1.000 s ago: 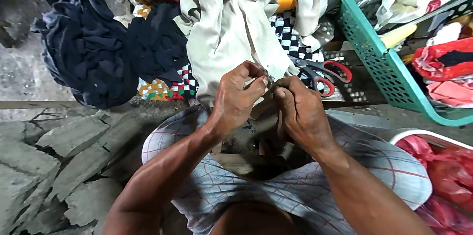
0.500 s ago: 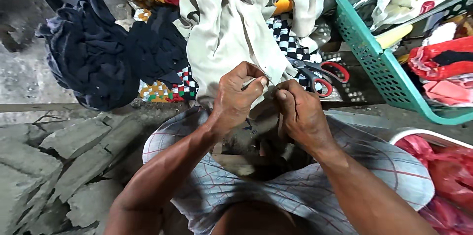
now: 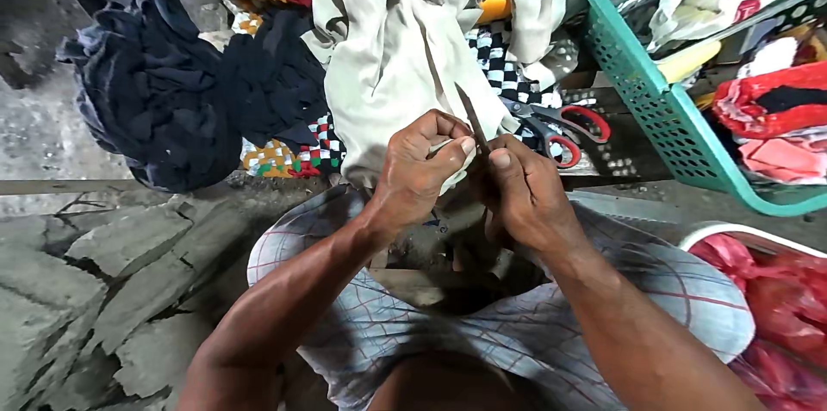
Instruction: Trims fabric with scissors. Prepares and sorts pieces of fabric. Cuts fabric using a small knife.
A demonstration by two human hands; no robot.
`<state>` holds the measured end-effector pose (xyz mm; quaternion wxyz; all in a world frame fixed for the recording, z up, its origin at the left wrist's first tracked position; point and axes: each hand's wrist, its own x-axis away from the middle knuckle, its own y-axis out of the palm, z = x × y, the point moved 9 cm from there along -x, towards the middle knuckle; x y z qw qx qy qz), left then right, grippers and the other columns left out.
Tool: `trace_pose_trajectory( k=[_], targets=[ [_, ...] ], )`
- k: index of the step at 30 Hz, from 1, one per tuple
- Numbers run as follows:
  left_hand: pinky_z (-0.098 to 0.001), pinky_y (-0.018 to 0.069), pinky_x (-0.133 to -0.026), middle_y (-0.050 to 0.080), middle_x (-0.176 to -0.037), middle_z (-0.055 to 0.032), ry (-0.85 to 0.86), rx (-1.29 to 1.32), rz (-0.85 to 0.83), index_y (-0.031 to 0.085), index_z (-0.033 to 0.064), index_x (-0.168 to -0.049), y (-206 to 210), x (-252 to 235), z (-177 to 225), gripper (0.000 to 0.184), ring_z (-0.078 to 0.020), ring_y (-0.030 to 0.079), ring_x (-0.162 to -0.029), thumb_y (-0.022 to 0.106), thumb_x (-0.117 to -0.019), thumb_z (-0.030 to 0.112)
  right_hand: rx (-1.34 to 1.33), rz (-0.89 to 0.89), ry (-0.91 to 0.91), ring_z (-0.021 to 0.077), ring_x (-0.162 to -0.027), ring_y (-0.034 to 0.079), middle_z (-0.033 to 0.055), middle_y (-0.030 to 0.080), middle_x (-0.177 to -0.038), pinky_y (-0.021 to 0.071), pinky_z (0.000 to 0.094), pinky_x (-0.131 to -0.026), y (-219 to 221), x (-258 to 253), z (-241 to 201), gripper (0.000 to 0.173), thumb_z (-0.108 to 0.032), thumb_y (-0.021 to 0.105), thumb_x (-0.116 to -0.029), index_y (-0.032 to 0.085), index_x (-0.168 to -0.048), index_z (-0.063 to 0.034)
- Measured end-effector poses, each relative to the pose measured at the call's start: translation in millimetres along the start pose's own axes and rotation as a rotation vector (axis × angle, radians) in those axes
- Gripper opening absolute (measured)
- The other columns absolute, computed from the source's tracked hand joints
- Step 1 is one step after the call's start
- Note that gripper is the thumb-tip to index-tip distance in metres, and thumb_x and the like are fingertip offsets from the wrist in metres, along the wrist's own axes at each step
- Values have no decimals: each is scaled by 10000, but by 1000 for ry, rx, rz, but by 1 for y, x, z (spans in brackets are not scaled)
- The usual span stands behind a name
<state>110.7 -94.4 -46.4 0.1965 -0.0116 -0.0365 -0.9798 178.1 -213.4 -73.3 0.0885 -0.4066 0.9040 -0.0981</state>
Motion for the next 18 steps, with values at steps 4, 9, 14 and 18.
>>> trace_pose_trajectory(
  k=[4, 9, 14, 18],
  targets=[
    [-234, 516, -586, 624, -864, -73, 22, -54, 13, 600, 33, -1047, -1, 0, 4, 91, -116, 601, -709, 537, -983, 23, 239, 64, -94, 64, -574, 556, -36, 575, -710, 491, 265, -518, -6, 3, -9, 365, -376, 393, -1100, 621, -1051, -95],
    [-227, 504, -578, 604, -872, -70, 21, -100, 27, 596, 42, -1051, -6, 0, 5, 86, -114, 586, -707, 536, -990, 36, 410, 106, -141, 120, -563, 555, -1, 561, -682, 474, 329, -502, -7, 4, -11, 370, -365, 413, -1094, 627, -1048, -67],
    [-215, 481, -533, 603, -800, -68, 18, -63, 22, 591, 35, -1039, -2, -1, 0, 84, -107, 571, -645, 541, -974, 16, 396, 114, -123, 124, -542, 538, -6, 543, -661, 454, 334, -481, -3, 1, -12, 358, -355, 411, -1094, 622, -1035, -72],
    [-209, 471, -519, 604, -788, -60, 25, -94, 32, 598, 49, -1038, -5, 0, 5, 77, -99, 560, -624, 544, -985, 37, 385, 99, -127, 122, -554, 558, -6, 562, -673, 475, 334, -493, -5, 4, -11, 355, -351, 409, -1095, 627, -1047, -74]
  ],
)
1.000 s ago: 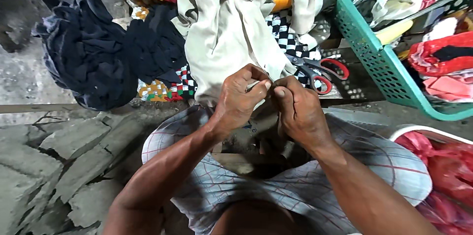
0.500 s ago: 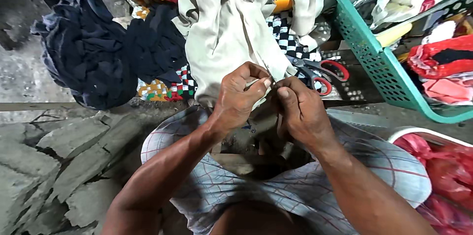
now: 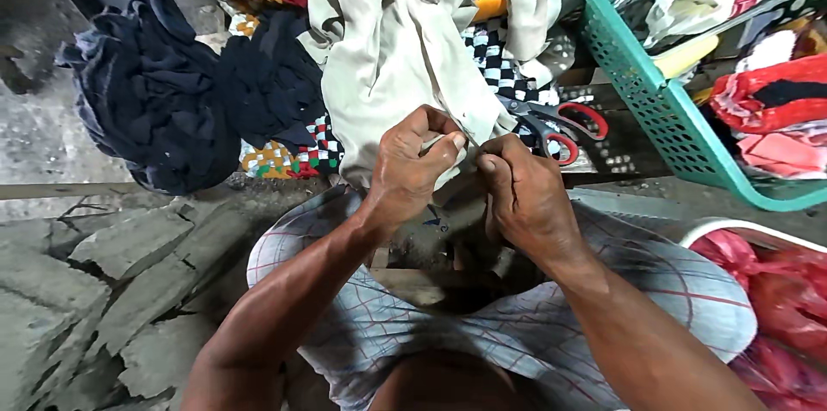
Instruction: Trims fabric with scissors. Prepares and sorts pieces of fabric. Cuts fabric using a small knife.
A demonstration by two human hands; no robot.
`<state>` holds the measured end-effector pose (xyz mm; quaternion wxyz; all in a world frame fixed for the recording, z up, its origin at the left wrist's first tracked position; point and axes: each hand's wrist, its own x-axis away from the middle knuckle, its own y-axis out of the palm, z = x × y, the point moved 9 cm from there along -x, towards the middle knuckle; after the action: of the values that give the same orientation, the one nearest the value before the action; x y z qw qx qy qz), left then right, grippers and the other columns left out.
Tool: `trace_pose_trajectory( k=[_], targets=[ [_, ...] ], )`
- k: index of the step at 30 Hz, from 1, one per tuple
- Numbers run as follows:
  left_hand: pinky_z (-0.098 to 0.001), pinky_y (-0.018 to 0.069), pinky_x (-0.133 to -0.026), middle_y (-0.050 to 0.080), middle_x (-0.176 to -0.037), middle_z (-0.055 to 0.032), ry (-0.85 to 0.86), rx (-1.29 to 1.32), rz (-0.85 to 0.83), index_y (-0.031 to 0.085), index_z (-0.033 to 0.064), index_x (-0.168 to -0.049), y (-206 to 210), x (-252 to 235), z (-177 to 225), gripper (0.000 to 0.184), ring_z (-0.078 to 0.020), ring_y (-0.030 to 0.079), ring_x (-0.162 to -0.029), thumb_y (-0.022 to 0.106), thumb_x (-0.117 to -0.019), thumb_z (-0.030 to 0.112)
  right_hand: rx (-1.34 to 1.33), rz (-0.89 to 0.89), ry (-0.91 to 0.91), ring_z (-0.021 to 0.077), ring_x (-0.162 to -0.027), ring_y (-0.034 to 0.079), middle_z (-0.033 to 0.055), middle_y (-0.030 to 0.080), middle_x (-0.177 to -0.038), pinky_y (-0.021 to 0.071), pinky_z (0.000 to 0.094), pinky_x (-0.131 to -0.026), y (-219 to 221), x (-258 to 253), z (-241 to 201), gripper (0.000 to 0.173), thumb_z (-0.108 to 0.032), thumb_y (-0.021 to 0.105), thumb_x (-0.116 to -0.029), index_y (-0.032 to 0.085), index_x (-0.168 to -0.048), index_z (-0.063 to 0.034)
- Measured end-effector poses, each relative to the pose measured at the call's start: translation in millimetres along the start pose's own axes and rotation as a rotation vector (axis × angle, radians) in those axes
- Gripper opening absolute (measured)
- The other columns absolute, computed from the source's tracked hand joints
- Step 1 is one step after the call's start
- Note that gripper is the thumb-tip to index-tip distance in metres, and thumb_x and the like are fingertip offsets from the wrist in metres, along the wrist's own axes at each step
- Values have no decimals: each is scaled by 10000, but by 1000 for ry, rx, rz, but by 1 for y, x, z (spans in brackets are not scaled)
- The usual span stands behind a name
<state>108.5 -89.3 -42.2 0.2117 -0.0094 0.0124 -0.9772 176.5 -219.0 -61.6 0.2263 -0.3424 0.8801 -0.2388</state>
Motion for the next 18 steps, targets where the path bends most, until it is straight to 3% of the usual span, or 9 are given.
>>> trace_pose_trajectory(
  k=[3, 7, 11, 15, 18],
  targets=[
    [-212, 449, -488, 588, -761, -58, -4, -17, 5, 589, 64, -1007, 0, 0, 0, 50, -106, 544, -595, 542, -990, 62, 5, -8, 16, 124, -561, 567, -4, 571, -680, 485, 341, -499, 1, 3, 4, 364, -357, 405, -1093, 630, -1048, -75],
    [-239, 499, -510, 605, -794, -77, -30, 65, -49, 592, 29, -1030, 12, 1, -8, 66, -123, 579, -625, 547, -983, 18, -18, 11, 23, 107, -548, 541, -13, 548, -668, 463, 317, -490, 0, 1, 0, 337, -345, 423, -1092, 618, -1044, -75],
    [-240, 491, -494, 585, -775, -60, -9, 60, -17, 580, 73, -1016, 1, 0, 0, 48, -115, 563, -600, 538, -992, 69, -14, -1, 12, 110, -552, 547, -12, 555, -674, 467, 317, -493, 1, 1, 2, 369, -364, 396, -1097, 621, -1047, -77],
    [-241, 488, -484, 610, -789, -81, -34, 75, -60, 592, 29, -1023, 14, 2, -11, 59, -126, 573, -599, 555, -978, 29, -20, 10, 31, 95, -546, 536, -16, 540, -663, 455, 304, -488, 1, 1, 1, 359, -365, 405, -1096, 618, -1050, -79],
    [-256, 512, -483, 604, -817, -92, -26, 127, -83, 587, 31, -1014, 14, 0, -6, 47, -139, 580, -602, 553, -981, 30, -245, -22, 67, 51, -543, 547, -45, 569, -687, 480, 241, -478, -2, -1, 4, 346, -367, 396, -1104, 617, -1046, -108]
  ],
)
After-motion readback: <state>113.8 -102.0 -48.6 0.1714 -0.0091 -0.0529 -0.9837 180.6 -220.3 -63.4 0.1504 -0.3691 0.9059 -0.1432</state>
